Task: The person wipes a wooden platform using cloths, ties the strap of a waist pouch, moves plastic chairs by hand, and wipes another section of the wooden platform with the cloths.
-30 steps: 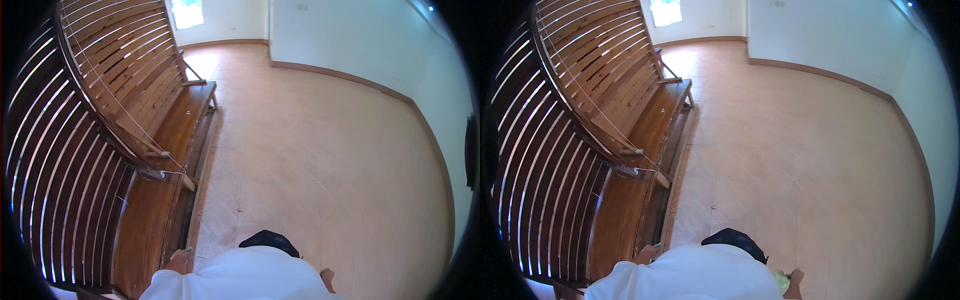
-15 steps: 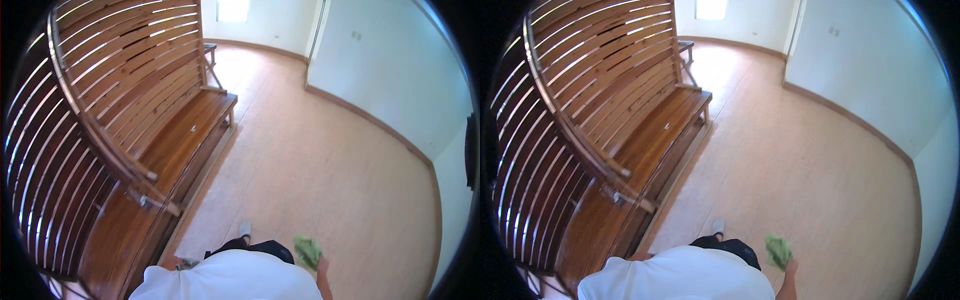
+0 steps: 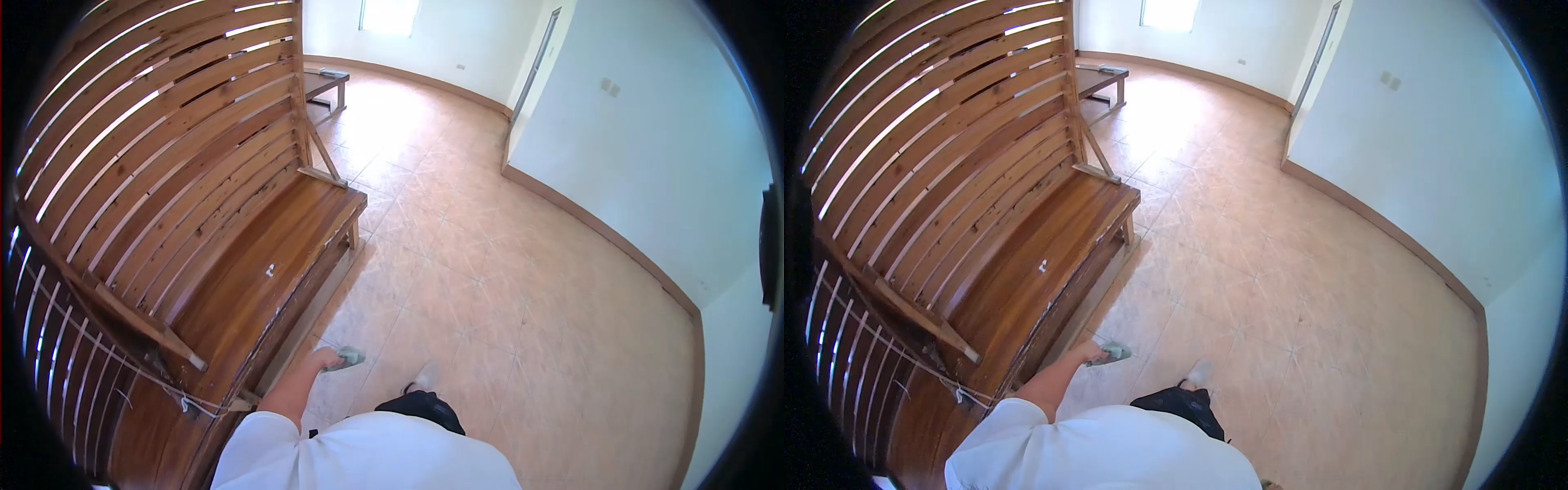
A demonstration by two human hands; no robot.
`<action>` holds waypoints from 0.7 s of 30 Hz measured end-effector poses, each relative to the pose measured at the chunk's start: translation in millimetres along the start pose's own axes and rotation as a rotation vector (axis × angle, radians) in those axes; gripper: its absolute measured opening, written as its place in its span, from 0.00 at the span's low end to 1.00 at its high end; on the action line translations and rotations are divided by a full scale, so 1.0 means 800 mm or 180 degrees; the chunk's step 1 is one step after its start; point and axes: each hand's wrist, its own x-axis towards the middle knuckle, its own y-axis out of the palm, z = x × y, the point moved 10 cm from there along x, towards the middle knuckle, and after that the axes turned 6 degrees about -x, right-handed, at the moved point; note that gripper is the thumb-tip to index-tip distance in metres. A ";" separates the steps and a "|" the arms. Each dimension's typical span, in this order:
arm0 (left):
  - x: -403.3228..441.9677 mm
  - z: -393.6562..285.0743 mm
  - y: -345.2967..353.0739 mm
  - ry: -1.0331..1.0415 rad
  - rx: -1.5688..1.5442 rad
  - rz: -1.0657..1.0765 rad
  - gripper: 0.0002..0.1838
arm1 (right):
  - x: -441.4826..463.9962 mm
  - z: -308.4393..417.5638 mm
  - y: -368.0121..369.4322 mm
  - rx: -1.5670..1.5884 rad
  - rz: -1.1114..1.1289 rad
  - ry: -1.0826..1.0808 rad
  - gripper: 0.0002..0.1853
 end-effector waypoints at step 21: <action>0.265 0.002 -0.378 -0.1957 -0.1522 -0.1592 0.33 | 0.648 1.022 -0.190 0.0226 -0.0340 -0.2188 0.21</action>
